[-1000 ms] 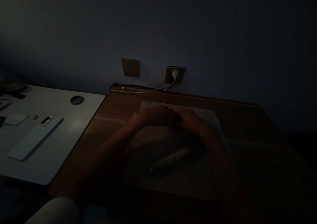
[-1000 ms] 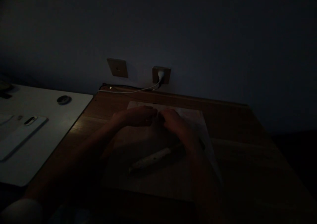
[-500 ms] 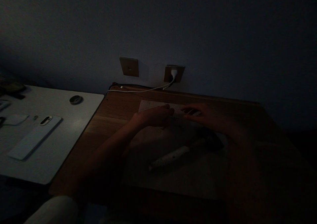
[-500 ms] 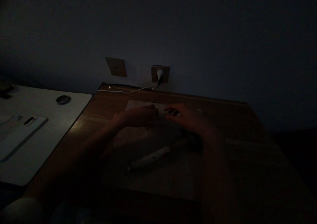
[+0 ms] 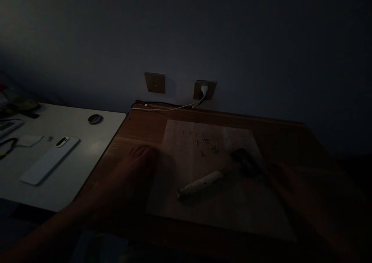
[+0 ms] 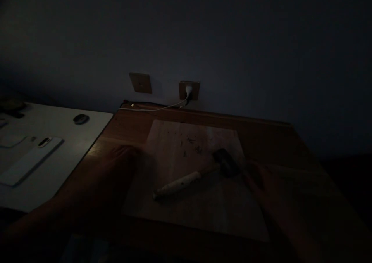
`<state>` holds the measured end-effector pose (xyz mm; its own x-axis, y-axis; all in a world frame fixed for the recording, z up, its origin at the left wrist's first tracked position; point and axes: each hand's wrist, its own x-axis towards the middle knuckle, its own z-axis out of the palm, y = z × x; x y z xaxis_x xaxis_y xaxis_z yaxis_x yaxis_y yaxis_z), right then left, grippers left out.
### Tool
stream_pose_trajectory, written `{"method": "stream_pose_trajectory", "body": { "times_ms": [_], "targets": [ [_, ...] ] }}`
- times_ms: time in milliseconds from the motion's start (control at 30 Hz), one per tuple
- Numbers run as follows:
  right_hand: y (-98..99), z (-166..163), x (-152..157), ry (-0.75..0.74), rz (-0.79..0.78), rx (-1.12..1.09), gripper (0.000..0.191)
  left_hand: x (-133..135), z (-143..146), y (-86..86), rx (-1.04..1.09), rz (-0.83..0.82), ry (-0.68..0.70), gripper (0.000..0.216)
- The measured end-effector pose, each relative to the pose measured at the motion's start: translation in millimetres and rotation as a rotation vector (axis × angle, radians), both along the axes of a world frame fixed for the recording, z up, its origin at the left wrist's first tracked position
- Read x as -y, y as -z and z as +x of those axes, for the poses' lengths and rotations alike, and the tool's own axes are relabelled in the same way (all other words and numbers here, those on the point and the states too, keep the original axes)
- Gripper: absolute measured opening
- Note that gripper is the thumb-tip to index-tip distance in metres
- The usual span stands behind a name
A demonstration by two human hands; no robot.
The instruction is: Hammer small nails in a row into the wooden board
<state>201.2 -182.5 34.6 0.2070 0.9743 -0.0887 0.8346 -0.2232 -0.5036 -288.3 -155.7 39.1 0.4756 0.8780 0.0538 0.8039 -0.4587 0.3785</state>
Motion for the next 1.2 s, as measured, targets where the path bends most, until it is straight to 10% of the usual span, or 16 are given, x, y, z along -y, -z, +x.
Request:
{"method": "stream_pose_trajectory", "body": {
  "times_ms": [167, 433, 867, 1200],
  "targets": [
    [9.4, -16.5, 40.7, 0.24, -0.029, -0.092, 0.06, 52.8, 12.5, 11.6, 0.343, -0.24, -0.224, 0.047],
    [-9.4, -64.2, 44.7, 0.333, -0.059, -0.357, 0.061, 57.5, 4.9, 3.6, 0.789, -0.382, -0.538, 0.044],
    [29.2, -196.4, 31.7, -0.066, -0.086, -0.735, 0.053, 59.6, -114.1, -22.8, 0.483, -0.225, -1.176, 0.046],
    [28.4, -201.9, 37.5, -0.115, -0.09, -0.687, 0.047, 63.4, -112.9, -22.0, 0.259, -0.091, -1.108, 0.042]
  ]
}}
